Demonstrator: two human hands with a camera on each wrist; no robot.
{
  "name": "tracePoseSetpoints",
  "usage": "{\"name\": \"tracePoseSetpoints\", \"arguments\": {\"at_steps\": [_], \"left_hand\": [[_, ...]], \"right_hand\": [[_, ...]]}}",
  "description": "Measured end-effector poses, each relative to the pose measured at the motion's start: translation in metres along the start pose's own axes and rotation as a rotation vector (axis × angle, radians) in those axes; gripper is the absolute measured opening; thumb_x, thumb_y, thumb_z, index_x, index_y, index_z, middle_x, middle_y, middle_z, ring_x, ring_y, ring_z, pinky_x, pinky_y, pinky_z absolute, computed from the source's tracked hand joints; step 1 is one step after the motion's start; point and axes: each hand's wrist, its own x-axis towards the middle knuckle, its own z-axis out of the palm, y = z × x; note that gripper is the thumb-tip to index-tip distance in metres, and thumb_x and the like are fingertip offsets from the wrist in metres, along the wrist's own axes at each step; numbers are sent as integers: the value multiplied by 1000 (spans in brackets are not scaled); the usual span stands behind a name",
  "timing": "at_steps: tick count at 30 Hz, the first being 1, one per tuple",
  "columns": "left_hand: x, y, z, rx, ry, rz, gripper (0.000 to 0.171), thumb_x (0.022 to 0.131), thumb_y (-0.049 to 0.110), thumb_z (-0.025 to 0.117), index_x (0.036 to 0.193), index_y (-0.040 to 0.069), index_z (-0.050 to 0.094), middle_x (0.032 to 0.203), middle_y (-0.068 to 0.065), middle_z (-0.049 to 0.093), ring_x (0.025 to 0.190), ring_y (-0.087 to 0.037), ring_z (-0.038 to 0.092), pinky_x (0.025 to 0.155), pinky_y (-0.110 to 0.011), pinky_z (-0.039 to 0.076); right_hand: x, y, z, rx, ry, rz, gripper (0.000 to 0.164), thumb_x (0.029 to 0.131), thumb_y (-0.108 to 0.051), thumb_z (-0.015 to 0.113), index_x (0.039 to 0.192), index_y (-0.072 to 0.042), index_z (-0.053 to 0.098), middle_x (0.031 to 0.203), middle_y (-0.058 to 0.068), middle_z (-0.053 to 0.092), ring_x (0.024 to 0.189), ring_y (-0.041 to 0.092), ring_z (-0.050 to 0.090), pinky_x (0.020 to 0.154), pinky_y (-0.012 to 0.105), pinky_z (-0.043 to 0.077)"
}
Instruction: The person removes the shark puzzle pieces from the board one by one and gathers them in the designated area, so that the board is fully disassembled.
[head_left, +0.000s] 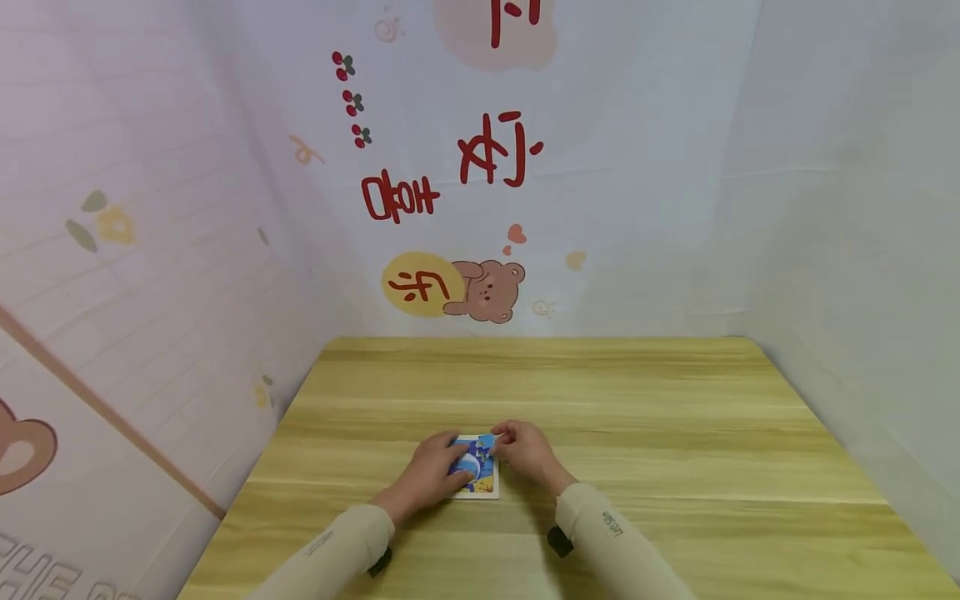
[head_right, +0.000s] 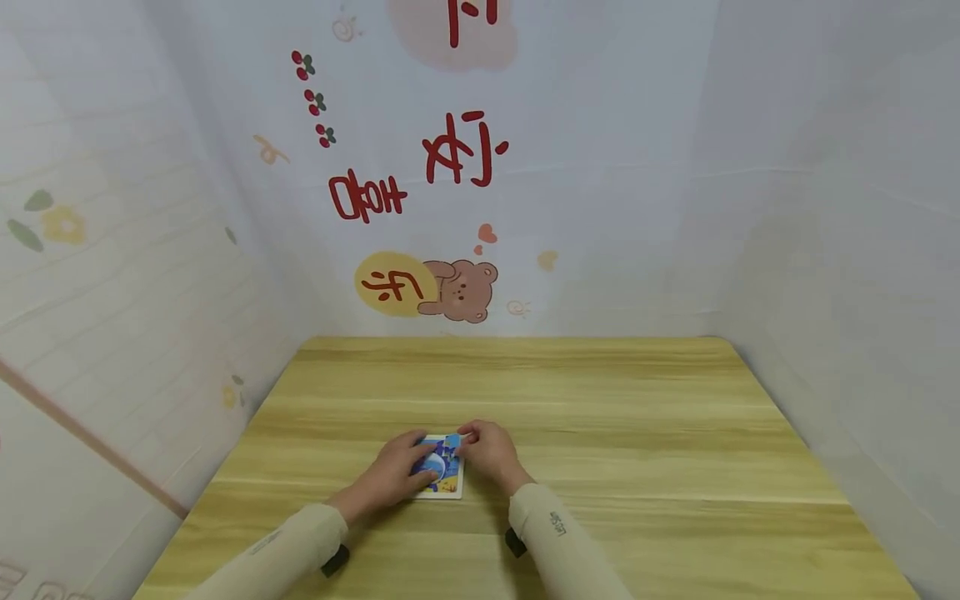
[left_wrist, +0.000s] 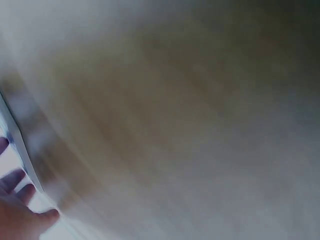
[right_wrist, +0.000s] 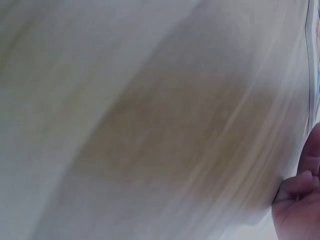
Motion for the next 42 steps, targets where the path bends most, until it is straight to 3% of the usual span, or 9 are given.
{"name": "tracePoseSetpoints", "arguments": {"at_steps": [6,11,19,24,36,42], "left_hand": [[-2,8,4,-4,11,-91,65,90,44,72,136,1,58,145,-28,43,135,-45,37,110,-59,29],[-2,11,3,-22,15,-93,65,89,40,73,137,-1,57,145,-28,42,135,-46,37,109,-58,32],[-5,8,2,-29,11,-115,65,89,40,74,137,0,57,145,-28,42,135,-45,39,108,-56,35],[-4,7,3,-35,2,-117,65,89,42,73,138,1,56,146,-27,42,136,-45,38,109,-57,34],[-3,5,5,-19,1,-110,65,90,43,72,137,2,56,145,-27,42,136,-45,37,109,-57,33],[-3,6,4,-23,1,-98,64,90,42,72,138,2,56,145,-27,42,136,-45,37,109,-57,33]], "right_hand": [[-5,8,-16,55,-17,0,27,89,-1,70,115,4,66,88,6,67,73,14,58,61,26,48],[-12,18,-35,75,-16,41,30,90,-5,72,118,2,65,94,6,67,80,17,59,66,29,50],[-28,39,-73,151,-8,111,33,93,-9,69,124,0,63,94,7,64,72,21,56,55,28,43],[-39,57,-101,142,38,165,33,94,-11,69,125,0,63,91,6,64,75,20,56,59,29,46],[-71,100,-169,263,41,247,45,97,-8,63,137,8,49,92,9,63,73,17,62,66,30,55],[-82,114,-199,267,-8,241,48,99,-8,60,139,12,43,90,9,63,72,16,61,66,29,55]]}}
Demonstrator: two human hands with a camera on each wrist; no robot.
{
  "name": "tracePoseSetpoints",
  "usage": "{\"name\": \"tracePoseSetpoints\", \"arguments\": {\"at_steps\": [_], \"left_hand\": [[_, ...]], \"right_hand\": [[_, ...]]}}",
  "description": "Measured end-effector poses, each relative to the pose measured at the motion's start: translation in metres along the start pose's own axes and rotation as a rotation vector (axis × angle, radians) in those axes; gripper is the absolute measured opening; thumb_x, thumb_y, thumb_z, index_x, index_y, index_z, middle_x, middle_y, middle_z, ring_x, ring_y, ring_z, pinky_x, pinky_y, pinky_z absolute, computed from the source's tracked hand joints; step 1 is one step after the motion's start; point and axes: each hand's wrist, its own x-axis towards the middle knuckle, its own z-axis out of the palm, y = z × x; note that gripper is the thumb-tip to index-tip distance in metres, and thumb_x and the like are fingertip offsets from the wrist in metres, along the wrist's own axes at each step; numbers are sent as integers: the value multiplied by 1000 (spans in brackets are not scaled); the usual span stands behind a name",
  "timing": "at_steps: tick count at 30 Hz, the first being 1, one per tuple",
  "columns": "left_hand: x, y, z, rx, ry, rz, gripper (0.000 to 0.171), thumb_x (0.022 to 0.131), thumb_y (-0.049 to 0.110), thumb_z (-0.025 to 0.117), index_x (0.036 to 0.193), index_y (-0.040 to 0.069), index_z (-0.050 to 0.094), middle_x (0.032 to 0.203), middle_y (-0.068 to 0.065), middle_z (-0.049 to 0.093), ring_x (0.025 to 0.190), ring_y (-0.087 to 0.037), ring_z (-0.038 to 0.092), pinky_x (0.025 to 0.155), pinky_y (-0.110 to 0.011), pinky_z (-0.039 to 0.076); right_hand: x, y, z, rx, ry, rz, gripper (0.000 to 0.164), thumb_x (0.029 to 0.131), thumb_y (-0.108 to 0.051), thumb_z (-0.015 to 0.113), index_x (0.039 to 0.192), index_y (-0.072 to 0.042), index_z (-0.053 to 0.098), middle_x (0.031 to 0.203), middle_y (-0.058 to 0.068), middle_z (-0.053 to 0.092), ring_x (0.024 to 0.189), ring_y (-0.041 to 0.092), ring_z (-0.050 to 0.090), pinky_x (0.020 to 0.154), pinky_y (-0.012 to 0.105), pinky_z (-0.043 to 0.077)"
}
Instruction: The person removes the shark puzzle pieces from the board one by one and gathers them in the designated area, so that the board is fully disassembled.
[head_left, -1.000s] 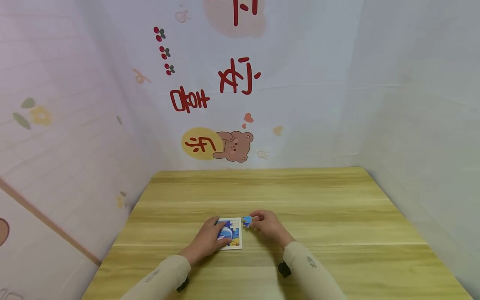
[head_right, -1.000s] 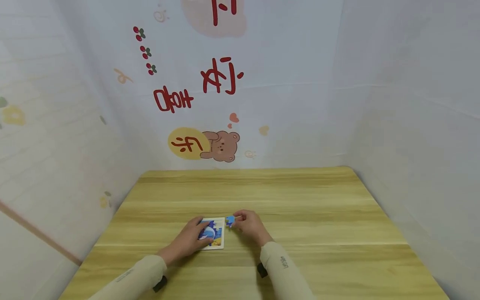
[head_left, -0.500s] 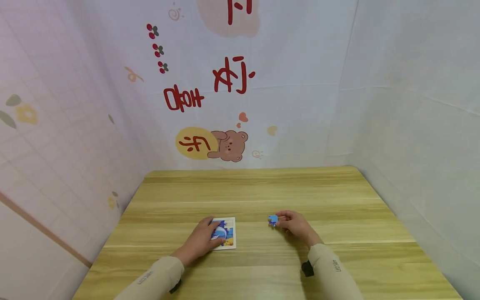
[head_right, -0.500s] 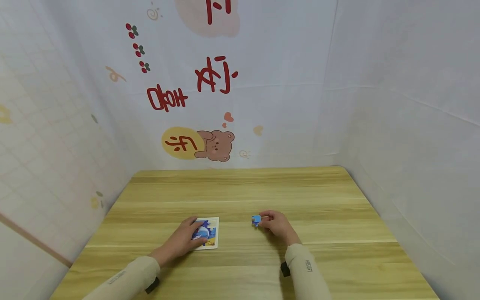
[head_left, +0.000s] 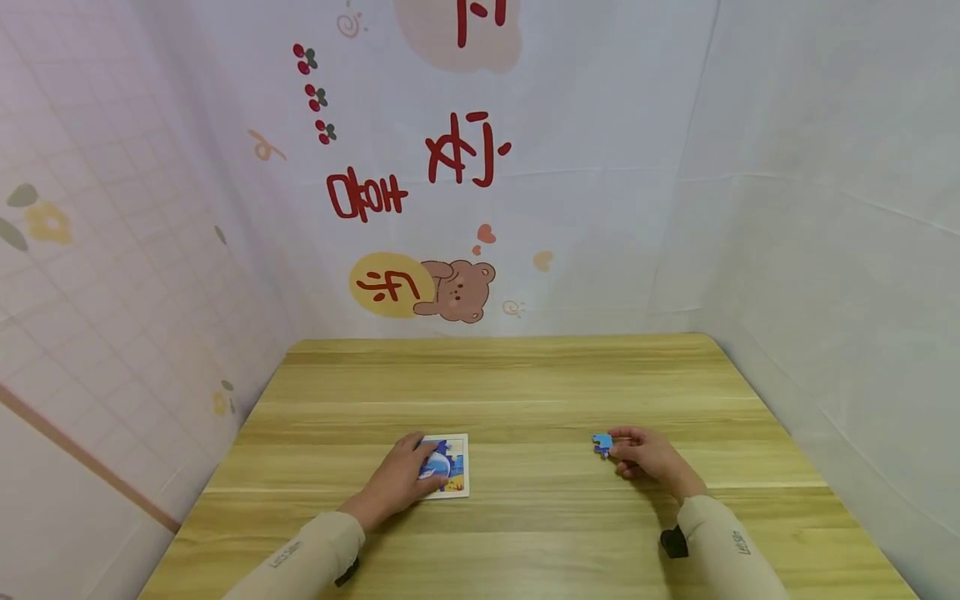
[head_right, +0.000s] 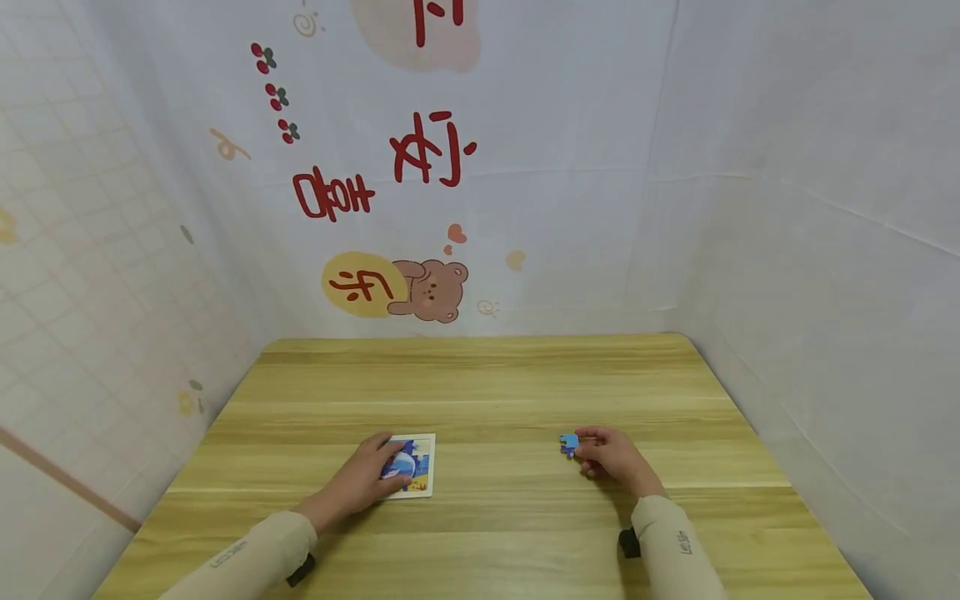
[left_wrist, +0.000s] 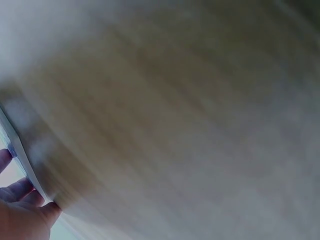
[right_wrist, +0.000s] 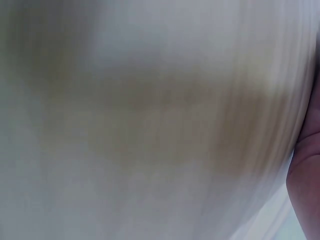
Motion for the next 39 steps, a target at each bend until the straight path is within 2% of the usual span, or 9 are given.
{"name": "tracePoseSetpoints", "arguments": {"at_steps": [4,8,18,25,31,39], "left_hand": [[1,1,0,-9,1,1,64,90,41,73,138,2,56,145,-27,42,136,-45,37,109,-57,32],[1,0,0,-2,1,-9,64,90,42,72,138,2,56,146,-26,42,137,-44,36,110,-56,32],[-1,-1,0,-15,-4,1,65,91,43,71,139,2,55,147,-26,41,137,-44,36,110,-56,32],[-2,-2,0,-5,-4,-3,66,91,44,71,139,2,55,147,-26,41,137,-43,36,109,-56,33],[-1,-2,-1,-13,-11,-8,66,91,43,71,139,1,54,147,-26,41,137,-44,36,110,-56,33],[1,0,-5,-1,-28,-9,67,90,44,71,139,1,54,146,-26,42,137,-44,37,109,-57,33]], "right_hand": [[-3,5,-18,-7,-15,-2,49,99,-7,59,139,14,40,91,8,63,72,16,61,65,28,55],[-2,10,-26,4,-26,-1,50,99,-8,59,140,13,40,93,8,63,72,16,62,66,28,56],[0,12,-26,-21,-14,3,49,99,-10,61,138,12,42,92,8,64,71,17,62,64,29,55],[-5,8,-27,-133,30,-7,47,98,-13,62,136,10,47,89,9,63,72,19,61,64,32,57],[-9,4,-29,-182,62,4,42,97,-9,62,133,9,51,88,10,60,71,20,58,62,33,55],[-8,5,-30,-215,44,-23,51,95,-9,64,137,13,44,90,12,58,73,22,57,64,35,56]]}}
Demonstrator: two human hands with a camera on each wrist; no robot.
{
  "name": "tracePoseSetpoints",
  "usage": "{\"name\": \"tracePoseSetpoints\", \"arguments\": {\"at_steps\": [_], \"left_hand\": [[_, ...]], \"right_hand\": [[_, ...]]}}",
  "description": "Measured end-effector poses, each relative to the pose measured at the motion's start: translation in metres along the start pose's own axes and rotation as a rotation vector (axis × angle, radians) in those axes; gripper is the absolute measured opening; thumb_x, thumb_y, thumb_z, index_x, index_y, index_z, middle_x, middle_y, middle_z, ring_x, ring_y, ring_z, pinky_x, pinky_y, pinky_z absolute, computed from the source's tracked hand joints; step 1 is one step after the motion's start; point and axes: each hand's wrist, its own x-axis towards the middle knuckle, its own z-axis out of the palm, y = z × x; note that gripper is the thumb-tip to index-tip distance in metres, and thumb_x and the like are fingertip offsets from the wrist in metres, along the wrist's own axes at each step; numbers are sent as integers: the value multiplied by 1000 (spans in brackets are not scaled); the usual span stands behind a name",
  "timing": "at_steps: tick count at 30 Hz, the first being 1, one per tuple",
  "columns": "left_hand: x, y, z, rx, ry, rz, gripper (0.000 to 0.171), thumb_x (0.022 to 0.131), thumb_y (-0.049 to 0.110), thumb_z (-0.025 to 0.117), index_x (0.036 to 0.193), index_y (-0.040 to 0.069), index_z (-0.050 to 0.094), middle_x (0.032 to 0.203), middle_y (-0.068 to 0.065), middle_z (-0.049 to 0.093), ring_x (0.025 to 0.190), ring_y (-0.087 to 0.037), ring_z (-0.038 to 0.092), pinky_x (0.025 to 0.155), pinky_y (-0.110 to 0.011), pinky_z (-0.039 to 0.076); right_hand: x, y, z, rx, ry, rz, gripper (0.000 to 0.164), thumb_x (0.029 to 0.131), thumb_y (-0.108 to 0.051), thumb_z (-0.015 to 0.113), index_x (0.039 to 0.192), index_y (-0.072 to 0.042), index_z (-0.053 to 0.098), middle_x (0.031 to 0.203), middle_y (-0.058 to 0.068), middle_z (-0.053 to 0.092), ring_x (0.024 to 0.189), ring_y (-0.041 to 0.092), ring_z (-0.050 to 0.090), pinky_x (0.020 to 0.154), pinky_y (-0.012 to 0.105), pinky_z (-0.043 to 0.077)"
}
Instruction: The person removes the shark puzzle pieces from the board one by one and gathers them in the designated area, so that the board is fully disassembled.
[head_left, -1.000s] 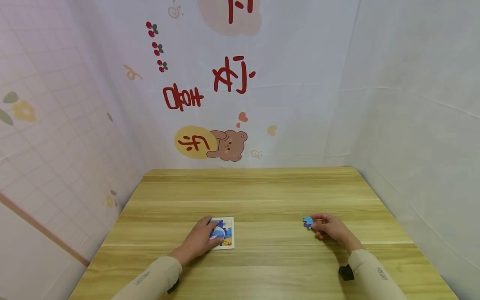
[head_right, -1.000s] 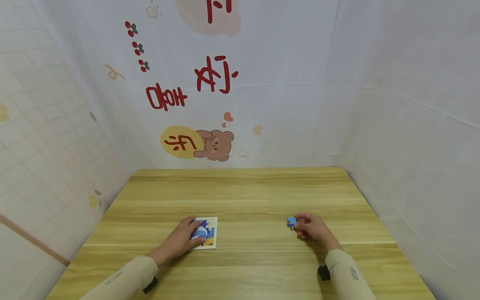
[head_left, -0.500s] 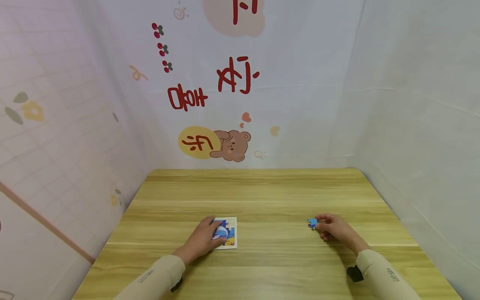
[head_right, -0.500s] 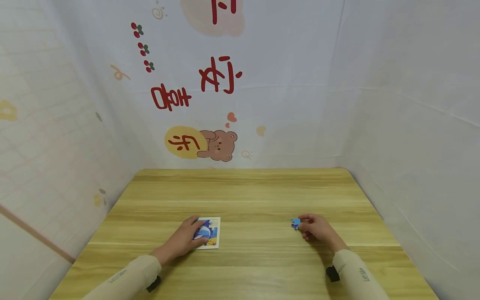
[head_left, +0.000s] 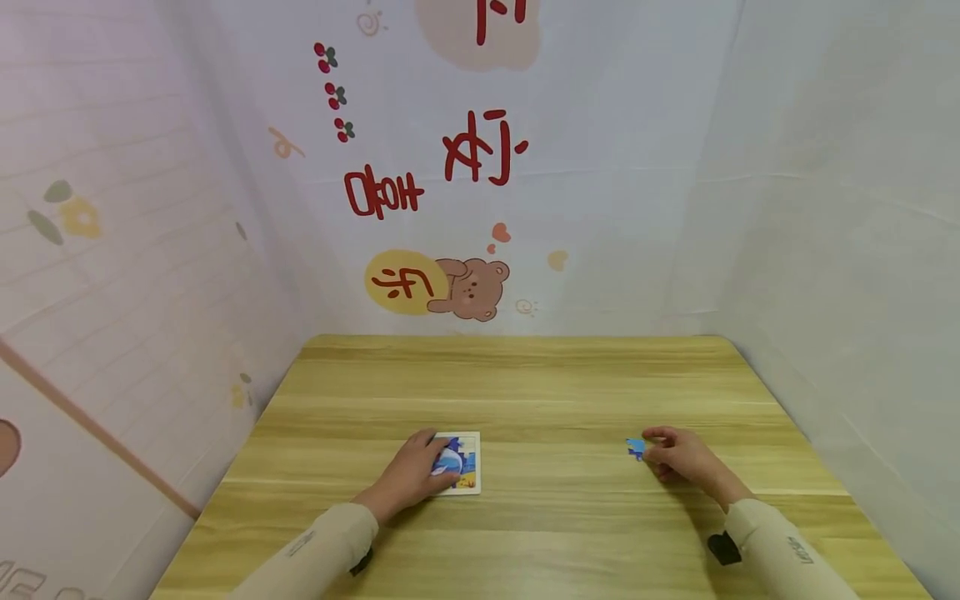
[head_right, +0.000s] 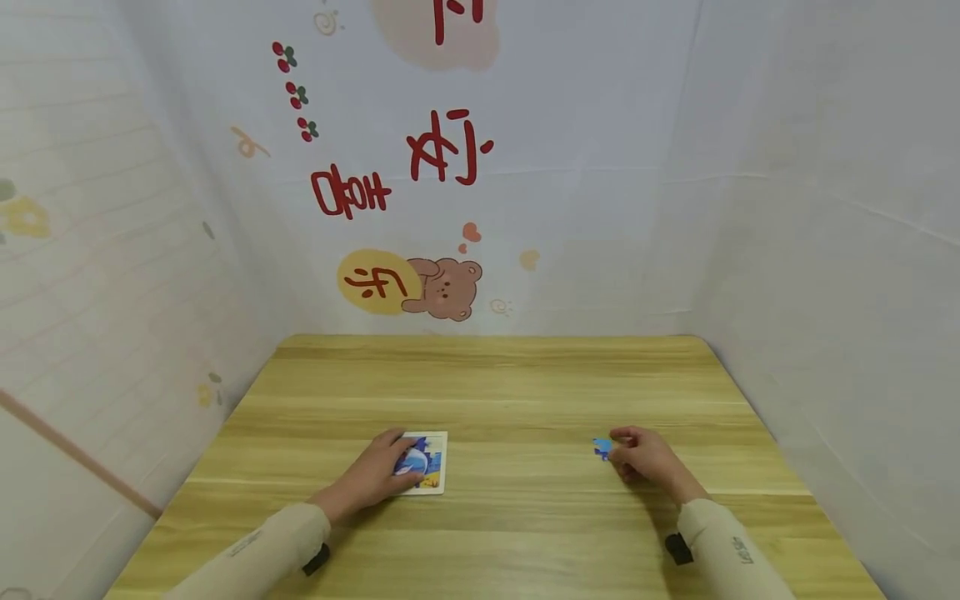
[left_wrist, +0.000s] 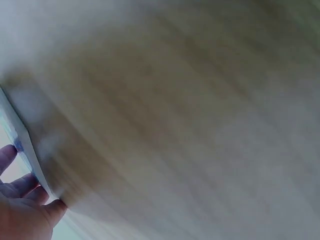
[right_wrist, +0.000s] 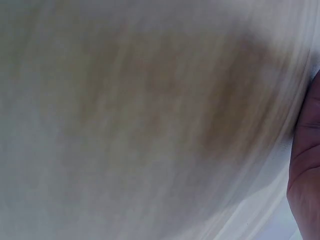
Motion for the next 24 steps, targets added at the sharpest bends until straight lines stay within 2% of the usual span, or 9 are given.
{"name": "tracePoseSetpoints", "arguments": {"at_steps": [3,7,10,13,18,24], "left_hand": [[1,3,-1,18,-5,-5,68,89,45,72,138,1,55,144,-26,44,136,-43,38,109,-57,32],[3,4,-3,37,-2,-21,67,88,46,73,136,3,56,144,-26,43,136,-43,36,112,-58,26],[3,3,-3,21,16,-31,67,88,46,73,137,3,56,146,-27,40,138,-44,33,112,-60,23],[1,-1,-4,7,51,-30,66,89,43,73,137,1,56,146,-28,41,138,-44,33,112,-60,24],[-4,-8,-11,-17,111,-32,59,90,35,73,133,-2,58,142,-28,47,135,-44,39,111,-59,27],[-8,-13,-12,0,102,-15,56,92,33,72,132,-4,59,139,-29,49,132,-46,42,110,-58,30]], "right_hand": [[-1,-1,-1,-18,6,10,52,96,-11,63,139,12,44,96,13,60,76,23,60,66,36,57],[-1,-7,-1,-56,32,-11,50,98,-14,61,138,12,45,94,15,61,71,23,60,61,35,55],[0,-15,1,-70,50,-30,49,100,-15,60,138,12,46,89,16,59,64,21,55,57,33,50],[1,-24,5,-63,55,-26,48,100,-17,59,139,10,47,95,17,60,66,21,55,59,34,51],[5,-42,19,-43,57,-24,47,100,-18,59,137,9,50,108,20,62,80,27,62,70,38,57],[16,-61,50,-8,45,-58,42,100,-15,57,134,10,52,109,23,64,84,29,64,71,40,57]]}}
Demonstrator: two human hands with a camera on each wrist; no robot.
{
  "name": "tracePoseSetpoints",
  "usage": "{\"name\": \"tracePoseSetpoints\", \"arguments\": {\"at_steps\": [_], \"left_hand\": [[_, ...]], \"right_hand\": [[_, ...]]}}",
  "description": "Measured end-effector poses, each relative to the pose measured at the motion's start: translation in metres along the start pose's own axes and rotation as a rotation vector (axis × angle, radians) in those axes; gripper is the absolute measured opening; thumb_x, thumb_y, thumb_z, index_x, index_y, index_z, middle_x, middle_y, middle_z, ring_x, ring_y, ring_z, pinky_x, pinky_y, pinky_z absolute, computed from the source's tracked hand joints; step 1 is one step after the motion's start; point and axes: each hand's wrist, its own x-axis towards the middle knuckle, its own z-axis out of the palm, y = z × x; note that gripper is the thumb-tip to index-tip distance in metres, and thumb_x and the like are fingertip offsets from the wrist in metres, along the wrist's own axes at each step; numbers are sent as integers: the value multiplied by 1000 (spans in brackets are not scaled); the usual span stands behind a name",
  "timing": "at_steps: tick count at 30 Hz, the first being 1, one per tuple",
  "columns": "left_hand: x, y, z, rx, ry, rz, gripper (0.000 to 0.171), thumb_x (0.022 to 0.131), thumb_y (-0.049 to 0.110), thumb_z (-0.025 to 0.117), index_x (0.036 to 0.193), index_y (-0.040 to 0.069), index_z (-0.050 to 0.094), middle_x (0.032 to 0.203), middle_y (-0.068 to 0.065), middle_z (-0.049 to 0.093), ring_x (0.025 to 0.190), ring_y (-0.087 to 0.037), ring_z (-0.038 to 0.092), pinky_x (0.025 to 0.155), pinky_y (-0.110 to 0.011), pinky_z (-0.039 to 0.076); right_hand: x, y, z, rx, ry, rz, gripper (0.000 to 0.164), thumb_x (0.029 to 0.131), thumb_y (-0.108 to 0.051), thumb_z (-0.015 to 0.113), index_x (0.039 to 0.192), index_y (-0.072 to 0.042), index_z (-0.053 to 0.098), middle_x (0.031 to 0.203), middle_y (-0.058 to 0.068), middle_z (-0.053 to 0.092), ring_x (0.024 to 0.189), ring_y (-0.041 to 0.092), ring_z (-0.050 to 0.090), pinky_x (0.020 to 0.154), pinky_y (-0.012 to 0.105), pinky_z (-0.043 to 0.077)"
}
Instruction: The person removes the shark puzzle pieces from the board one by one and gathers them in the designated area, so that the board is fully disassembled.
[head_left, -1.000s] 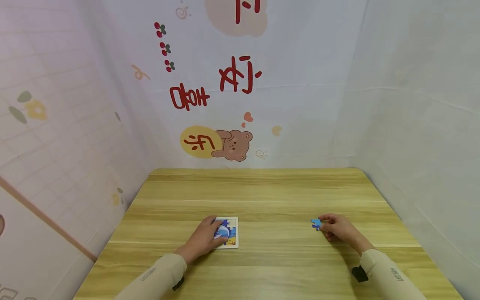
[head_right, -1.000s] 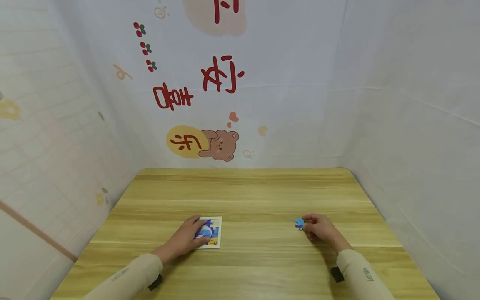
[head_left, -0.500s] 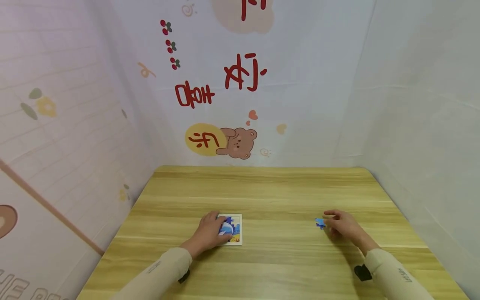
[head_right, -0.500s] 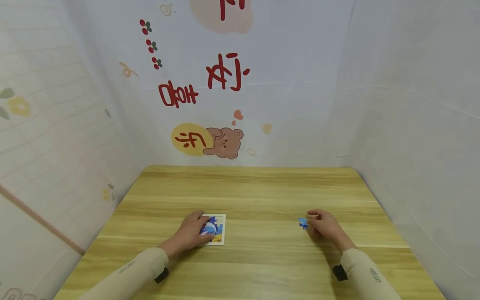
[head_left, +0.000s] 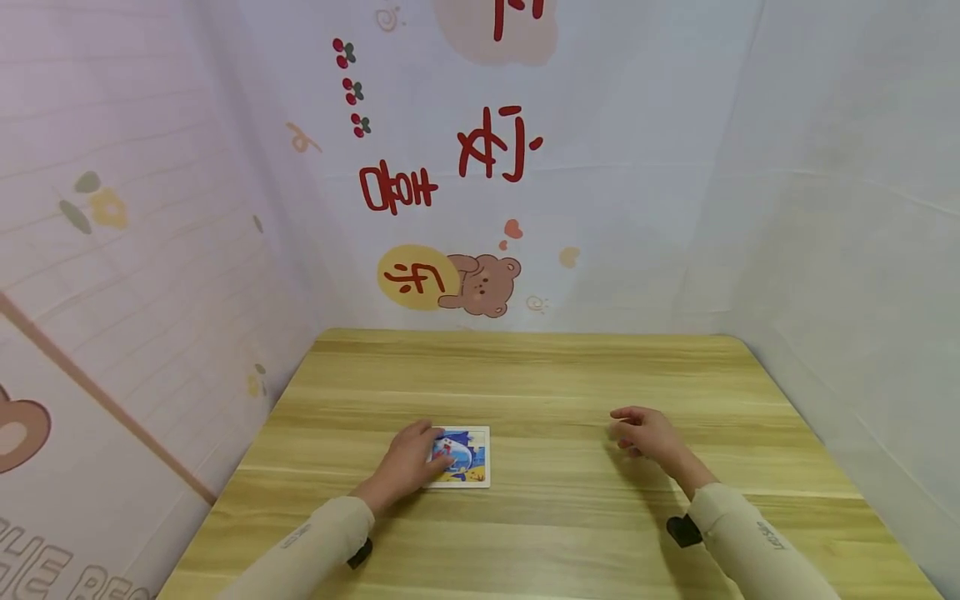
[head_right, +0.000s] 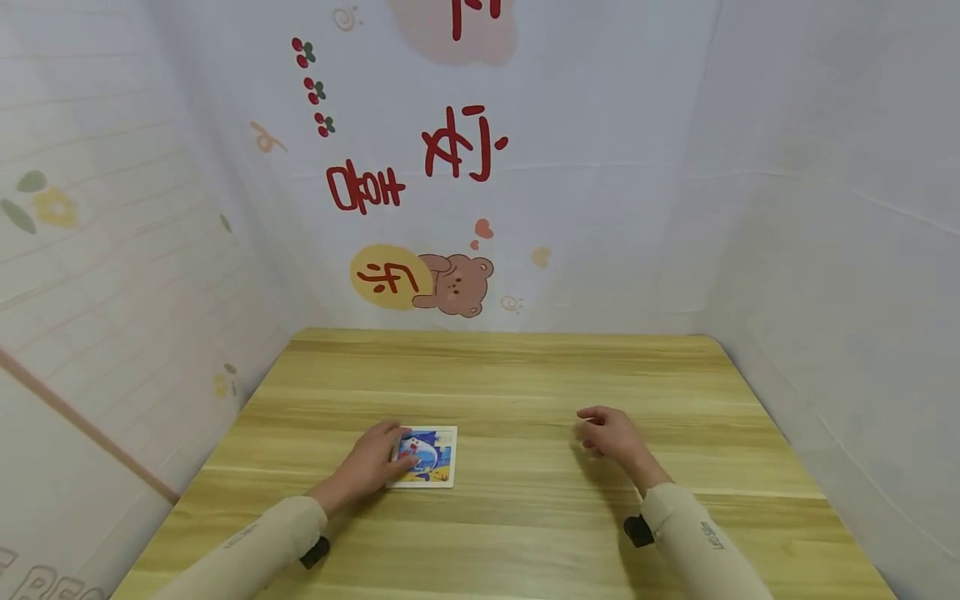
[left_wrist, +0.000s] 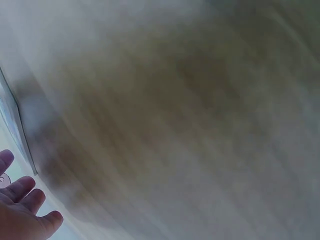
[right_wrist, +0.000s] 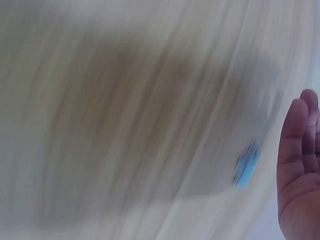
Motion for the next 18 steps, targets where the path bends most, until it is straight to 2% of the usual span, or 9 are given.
{"name": "tracePoseSetpoints", "arguments": {"at_steps": [4,11,18], "left_hand": [[1,-3,5,29,-7,3,55,91,35,72,131,-2,60,138,-28,51,130,-44,45,109,-56,32],[0,-4,7,44,7,-6,55,91,34,73,130,-2,61,137,-27,52,130,-43,46,108,-56,33],[0,-4,8,49,-3,-3,55,92,34,71,131,-2,60,138,-27,50,131,-43,45,109,-57,32]], "right_hand": [[7,-14,31,8,8,-8,39,100,-13,56,132,9,55,116,24,63,86,30,65,72,42,57],[22,-40,95,83,61,13,31,97,-8,60,124,8,62,101,20,68,73,27,64,62,37,55],[33,-63,150,100,26,3,27,97,-5,60,120,8,63,92,14,66,64,20,60,54,30,50]]}}
